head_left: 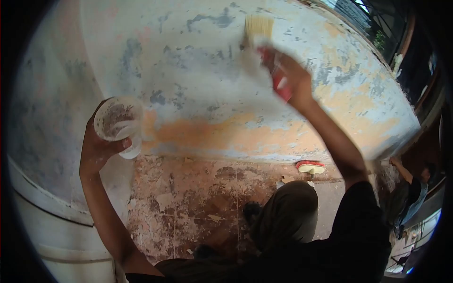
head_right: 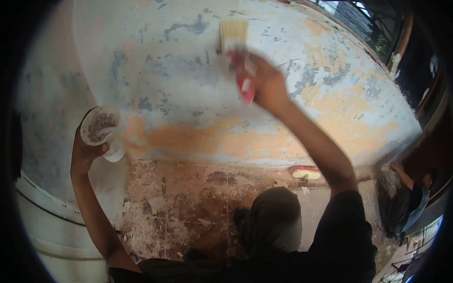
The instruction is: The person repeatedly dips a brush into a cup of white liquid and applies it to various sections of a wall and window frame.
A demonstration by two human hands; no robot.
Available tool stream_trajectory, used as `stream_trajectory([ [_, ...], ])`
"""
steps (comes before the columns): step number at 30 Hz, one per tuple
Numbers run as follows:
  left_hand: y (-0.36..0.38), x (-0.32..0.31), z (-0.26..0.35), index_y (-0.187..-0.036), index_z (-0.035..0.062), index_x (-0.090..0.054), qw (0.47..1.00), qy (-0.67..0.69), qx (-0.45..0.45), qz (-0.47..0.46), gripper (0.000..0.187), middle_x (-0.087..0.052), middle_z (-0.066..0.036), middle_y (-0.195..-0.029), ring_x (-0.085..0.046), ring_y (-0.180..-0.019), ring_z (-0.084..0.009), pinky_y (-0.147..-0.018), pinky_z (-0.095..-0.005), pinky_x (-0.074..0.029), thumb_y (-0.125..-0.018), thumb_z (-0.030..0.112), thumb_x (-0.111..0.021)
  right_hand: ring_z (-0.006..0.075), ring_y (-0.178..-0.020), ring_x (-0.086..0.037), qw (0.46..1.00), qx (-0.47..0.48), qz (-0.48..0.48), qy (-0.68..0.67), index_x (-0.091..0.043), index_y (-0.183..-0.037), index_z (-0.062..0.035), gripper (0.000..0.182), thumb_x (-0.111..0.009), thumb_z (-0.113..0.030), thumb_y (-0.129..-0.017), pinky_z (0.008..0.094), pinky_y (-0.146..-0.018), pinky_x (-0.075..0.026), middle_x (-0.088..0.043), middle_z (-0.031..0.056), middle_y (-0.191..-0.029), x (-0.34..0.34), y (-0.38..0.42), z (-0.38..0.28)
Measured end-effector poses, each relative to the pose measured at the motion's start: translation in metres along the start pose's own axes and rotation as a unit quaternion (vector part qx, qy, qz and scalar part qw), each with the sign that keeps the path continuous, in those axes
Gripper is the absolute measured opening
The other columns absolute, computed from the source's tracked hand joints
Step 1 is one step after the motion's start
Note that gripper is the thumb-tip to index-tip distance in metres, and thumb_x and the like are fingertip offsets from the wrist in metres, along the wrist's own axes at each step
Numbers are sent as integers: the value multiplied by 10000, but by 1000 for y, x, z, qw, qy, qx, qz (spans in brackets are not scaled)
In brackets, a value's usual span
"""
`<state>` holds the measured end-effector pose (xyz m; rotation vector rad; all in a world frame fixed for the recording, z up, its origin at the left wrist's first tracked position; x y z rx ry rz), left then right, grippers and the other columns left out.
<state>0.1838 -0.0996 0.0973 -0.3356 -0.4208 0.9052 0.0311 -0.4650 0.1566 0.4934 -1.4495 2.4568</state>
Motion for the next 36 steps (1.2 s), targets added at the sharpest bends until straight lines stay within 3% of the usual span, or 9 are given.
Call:
stream_trajectory([
  [9, 15, 4, 12, -1244, 24, -511, 999, 11, -18, -31, 710, -615, -76, -1096, -596, -1058, -194, -903, -372, -522, -639, 115, -872, 319, -1181, -558, 945, -106, -145, -272, -584, -1045, -107, 311, -672, -52, -751, 393, -813, -566, -548, 111, -1298, -130, 189, -164],
  [12, 15, 3, 10, -1190, 21, -547, 997, -64, -35, -26, 704, -619, -70, -1024, -607, -987, -191, -853, -343, -516, -632, 276, -892, 323, -992, -666, 869, -203, -185, -413, -653, -1040, -67, 227, -616, 14, -831, 387, -846, -544, -694, 140, -1048, -134, 202, -198],
  [14, 15, 0, 18, -1112, 17, -601, 996, -77, -54, -7, 708, -629, -99, -978, -613, -947, -215, -834, -332, -498, -588, 386, -900, 303, -988, -673, 848, -152, -98, -499, -661, -1011, -67, 199, -618, 38, -847, 366, -848, -532, -698, 144, -1043, -124, 201, -217],
  [21, 12, -18, 14, -1103, -13, -614, 987, -114, -40, -108, 714, -687, -125, -1006, -657, -926, -215, -828, -318, -506, -581, 383, -897, 263, -956, -667, 758, -215, -182, -588, -645, -988, 41, 147, -600, 70, -851, 364, -857, -522, -686, 163, -1005, -100, 186, -248],
  [22, 11, -20, 10, -1101, -16, -609, 987, -128, -33, -92, 722, -688, -123, -1002, -658, -922, -215, -824, -318, -507, -571, 377, -903, 263, -951, -667, 700, -293, -156, -632, -651, -928, 52, 92, -590, 60, -859, 361, -854, -526, -687, 165, -1016, -105, 196, -252],
  [23, 8, -23, 6, -1099, -18, -605, 987, -140, -28, -80, 730, -689, -120, -998, -660, -918, -216, -819, -319, -508, -560, 370, -909, 197, -878, -653, 706, -323, -98, -623, -656, -861, 41, 41, -620, 21, -858, 314, -784, -521, -686, 125, -948, -118, 217, -254],
  [25, 7, -30, 9, -1091, -17, -596, 988, -144, -16, -59, 734, -691, -118, -991, -661, -913, -217, -811, -319, -510, -544, 351, -919, 256, -909, -678, 808, -198, -81, -549, -723, -956, -15, 105, -700, -58, -863, 300, -696, -578, -699, 133, -1004, -84, 183, -242],
  [33, -7, -59, 5, -1070, 0, -576, 991, -128, -28, -23, 717, -659, -103, -969, -636, -909, -212, -808, -322, -492, -501, 261, -927, 214, -719, -658, 763, -419, -199, -451, -707, -878, 10, 163, -696, -152, -889, 290, -620, -542, -701, 125, -875, -103, 209, -228],
  [36, -14, -73, 8, -1018, 0, -605, 990, -124, -51, -41, 657, -654, -107, -953, -632, -900, -205, -803, -324, -495, -504, 255, -926, 193, -687, -648, 816, -284, -197, -464, -693, -904, 10, 238, -679, -227, -910, 266, -583, -516, -694, 117, -829, -121, 224, -216],
])
Point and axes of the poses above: each hand's wrist, its own y-axis away from the middle knuckle, its own x-axis out of the back of the hand, z = x × y, the point moved 4 cm from there along -y, towards the middle knuckle
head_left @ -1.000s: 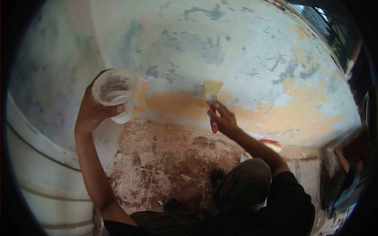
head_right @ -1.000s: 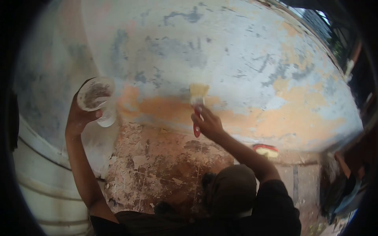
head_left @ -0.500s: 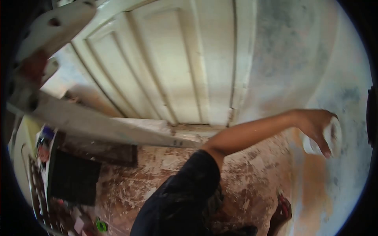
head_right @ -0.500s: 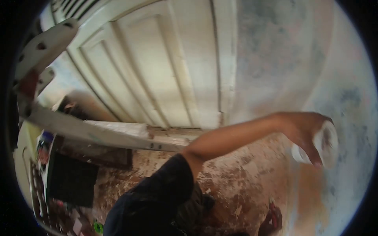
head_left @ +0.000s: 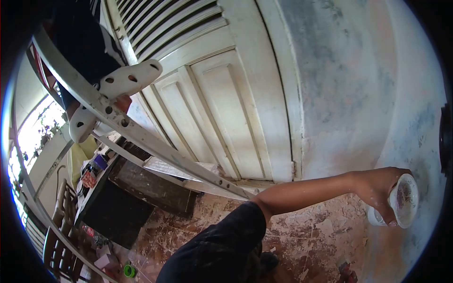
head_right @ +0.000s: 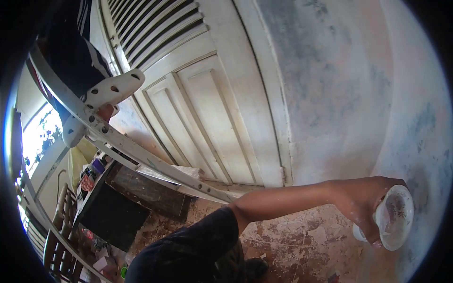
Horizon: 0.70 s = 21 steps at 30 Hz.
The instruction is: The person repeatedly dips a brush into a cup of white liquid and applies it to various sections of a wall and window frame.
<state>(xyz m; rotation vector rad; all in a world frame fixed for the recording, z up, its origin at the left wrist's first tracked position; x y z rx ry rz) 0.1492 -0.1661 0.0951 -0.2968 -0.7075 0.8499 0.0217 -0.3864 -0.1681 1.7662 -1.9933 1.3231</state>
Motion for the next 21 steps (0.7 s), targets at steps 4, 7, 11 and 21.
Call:
stream_trajectory([
  [4, -17, -23, -10, -1042, -8, -584, 1000, 23, -22, -1, 676, -650, -104, -959, -626, -890, -196, -801, -324, -495, -514, 238, -925, 142, -638, -560, 946, -217, 58, -234, -647, -875, 3, 152, -616, -135, -929, 272, -564, -472, -648, 75, -751, -8, 8, 6],
  [7, -34, -33, 4, -1090, -11, -544, 998, 62, -14, -7, 724, -646, -102, -978, -620, -897, -188, -809, -323, -491, -522, 229, -924, 144, -625, -528, 960, -200, 61, -189, -653, -877, 0, 128, -604, -107, -926, 292, -559, -459, -611, 69, -715, -3, 9, 10],
  [11, -54, -40, 22, -1114, 4, -520, 997, 63, -40, 18, 745, -636, -94, -983, -611, -915, -181, -834, -327, -484, -531, 225, -927, 144, -630, -520, 953, -216, 42, -206, -673, -926, 17, 114, -593, -63, -926, 282, -565, -445, -589, 66, -734, 1, 20, 38],
  [21, -73, -38, 47, -1325, 15, -409, 995, 98, 26, -20, 914, -546, -112, -1226, -544, -1137, -222, -1007, -387, -454, -582, 180, -915, 134, -722, -515, 960, -188, -38, -203, -618, -1060, -4, 174, -626, -50, -892, 275, -666, -462, -626, 70, -850, 42, -27, 63],
])
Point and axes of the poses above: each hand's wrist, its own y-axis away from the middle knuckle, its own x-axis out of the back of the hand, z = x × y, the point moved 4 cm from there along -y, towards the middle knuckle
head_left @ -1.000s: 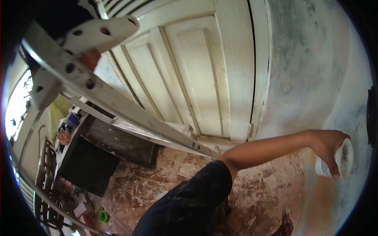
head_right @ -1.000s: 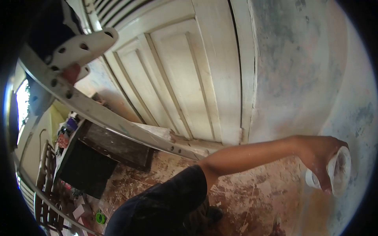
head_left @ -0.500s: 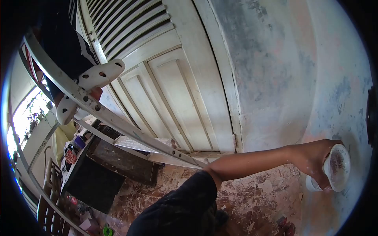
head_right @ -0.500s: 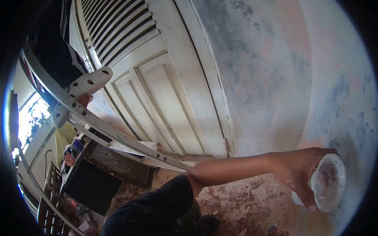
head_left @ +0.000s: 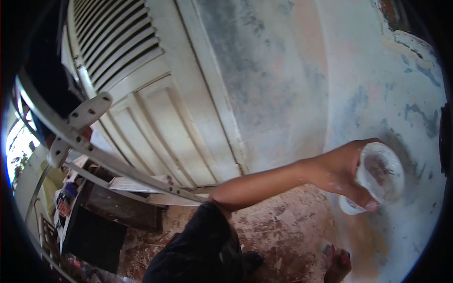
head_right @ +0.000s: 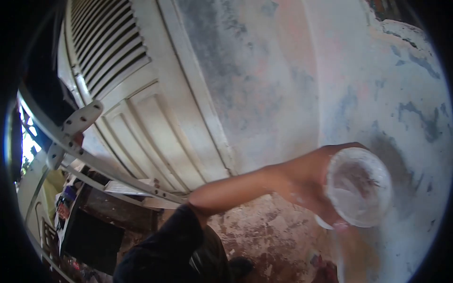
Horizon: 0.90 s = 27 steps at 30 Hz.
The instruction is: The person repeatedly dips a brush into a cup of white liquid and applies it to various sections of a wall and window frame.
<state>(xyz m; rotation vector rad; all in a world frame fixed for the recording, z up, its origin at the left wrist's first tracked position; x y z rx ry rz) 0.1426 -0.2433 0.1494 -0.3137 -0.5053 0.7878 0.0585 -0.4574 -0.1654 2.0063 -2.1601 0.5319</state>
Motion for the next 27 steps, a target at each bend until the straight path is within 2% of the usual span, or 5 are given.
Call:
stream_trajectory([
  [1, 1, 7, 4, -1332, 15, -404, 1000, -10, 8, -1, 924, -545, -115, -1234, -543, -1141, -225, -1009, -385, -452, -580, 180, -916, 121, -762, -602, 998, -7, 1, -70, -659, -834, 21, 50, -656, -24, -854, 264, -679, -485, -659, 66, -846, -1, -22, -7],
  [4, 12, 39, 19, -1357, 29, -397, 999, -10, 33, 16, 963, -545, -125, -1257, -538, -1166, -246, -1016, -395, -445, -564, 180, -922, 77, -682, -551, 987, -10, -90, -135, -676, -834, 20, 84, -681, -63, -849, 230, -614, -453, -630, 22, -768, -3, -71, -117],
  [8, 7, 89, 75, -1297, 38, -472, 992, -112, 62, -16, 880, -581, -96, -1203, -562, -1134, -226, -981, -364, -446, -561, 219, -919, 270, -967, -682, 973, 147, -160, 80, -700, -1003, -57, 165, -657, -96, -849, 351, -847, -524, -699, 142, -1031, 3, -103, -192],
  [16, -46, 146, 189, -1286, 43, -508, 980, -53, 179, 64, 895, -565, -94, -1258, -553, -1155, -220, -1003, -358, -430, -520, 191, -944, 234, -1012, -667, 996, 11, -86, -6, -655, -1103, -66, 237, -647, -60, -866, 328, -860, -513, -682, 104, -1140, 77, -61, -324],
  [27, -96, 148, 301, -1326, 36, -436, 968, 65, 216, 109, 1015, -568, -89, -1241, -528, -1185, -202, -1048, -375, -409, -457, 105, -954, 97, -735, -616, 983, -90, 159, -18, -647, -988, -35, 93, -626, -87, -913, 251, -604, -503, -663, 47, -840, 236, 27, -393],
])
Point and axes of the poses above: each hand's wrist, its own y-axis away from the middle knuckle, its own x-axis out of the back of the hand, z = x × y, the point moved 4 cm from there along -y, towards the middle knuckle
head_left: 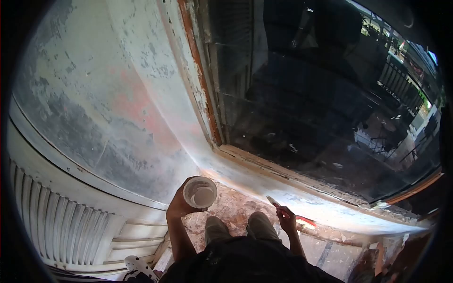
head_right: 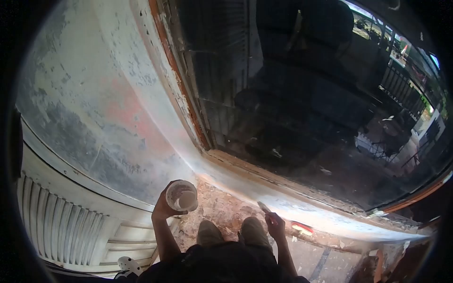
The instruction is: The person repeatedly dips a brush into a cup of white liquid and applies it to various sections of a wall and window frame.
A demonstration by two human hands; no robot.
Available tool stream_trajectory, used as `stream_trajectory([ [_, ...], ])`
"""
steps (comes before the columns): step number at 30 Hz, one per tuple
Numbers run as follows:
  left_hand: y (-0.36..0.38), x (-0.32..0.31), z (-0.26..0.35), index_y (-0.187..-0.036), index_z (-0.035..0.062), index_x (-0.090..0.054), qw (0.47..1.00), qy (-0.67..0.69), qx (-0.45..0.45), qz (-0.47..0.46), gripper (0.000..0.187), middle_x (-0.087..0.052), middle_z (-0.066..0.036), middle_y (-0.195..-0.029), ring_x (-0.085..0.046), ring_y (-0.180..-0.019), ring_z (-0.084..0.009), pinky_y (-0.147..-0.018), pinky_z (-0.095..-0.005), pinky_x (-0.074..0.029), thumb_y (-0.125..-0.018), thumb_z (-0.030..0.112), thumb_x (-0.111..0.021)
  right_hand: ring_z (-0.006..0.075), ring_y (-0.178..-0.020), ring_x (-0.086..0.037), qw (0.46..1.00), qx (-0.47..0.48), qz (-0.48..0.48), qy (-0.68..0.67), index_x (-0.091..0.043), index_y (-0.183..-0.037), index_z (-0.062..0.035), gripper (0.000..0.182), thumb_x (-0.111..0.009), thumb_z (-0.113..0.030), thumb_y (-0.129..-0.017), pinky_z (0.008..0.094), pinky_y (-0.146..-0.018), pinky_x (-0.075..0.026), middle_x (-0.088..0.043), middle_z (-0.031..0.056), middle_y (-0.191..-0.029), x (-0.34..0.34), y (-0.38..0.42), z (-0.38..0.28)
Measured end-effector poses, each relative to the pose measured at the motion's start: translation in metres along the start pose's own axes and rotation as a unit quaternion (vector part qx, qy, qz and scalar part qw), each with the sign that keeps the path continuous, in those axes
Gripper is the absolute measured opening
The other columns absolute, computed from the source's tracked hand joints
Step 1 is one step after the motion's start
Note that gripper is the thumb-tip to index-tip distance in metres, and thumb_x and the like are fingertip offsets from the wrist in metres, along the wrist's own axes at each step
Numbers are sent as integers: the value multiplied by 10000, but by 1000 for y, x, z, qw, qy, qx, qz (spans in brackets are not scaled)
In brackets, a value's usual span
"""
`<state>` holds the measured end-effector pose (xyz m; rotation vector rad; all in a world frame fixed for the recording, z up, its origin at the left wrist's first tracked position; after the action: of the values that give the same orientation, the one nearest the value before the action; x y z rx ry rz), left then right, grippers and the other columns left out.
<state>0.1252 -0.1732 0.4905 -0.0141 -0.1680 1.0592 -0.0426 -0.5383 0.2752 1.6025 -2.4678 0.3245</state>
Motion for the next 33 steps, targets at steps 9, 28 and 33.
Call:
stream_trajectory([
  [9, -7, -35, 107, -1334, 51, -430, 994, -7, 4, -105, 981, -566, -86, -1262, -533, -1188, -212, -1031, -374, -417, -496, 102, -939, 148, -839, -636, 955, -205, 8, -215, -586, -1099, -58, 320, -547, -348, -969, 306, -595, -577, -636, 113, -1209, 67, 46, -54],
  [28, -46, -117, 135, -1271, 27, -461, 956, 50, -9, -288, 927, -602, -122, -1207, -574, -1136, -245, -999, -393, -452, -481, 134, -935, 182, -644, -642, 926, -170, 299, -157, -454, -926, -50, 69, -508, -38, -884, 261, -423, -451, -544, 88, -832, 88, 177, -86],
  [33, -45, -163, 120, -1253, 49, -483, 961, 42, 5, -273, 882, -603, -84, -1151, -587, -1062, -223, -951, -378, -474, -495, 123, -928, 150, -531, -579, 905, -235, 351, -58, -391, -963, -59, 188, -541, -23, -855, 273, -407, -422, -567, 108, -773, 126, 196, -139],
])
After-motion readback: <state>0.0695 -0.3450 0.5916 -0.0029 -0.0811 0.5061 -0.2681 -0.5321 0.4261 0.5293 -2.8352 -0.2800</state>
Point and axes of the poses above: each hand's wrist, its own y-axis away from the middle knuckle, its own x-axis out of the back of the hand, z = x × y, the point moved 4 cm from there along -y, towards the middle knuckle
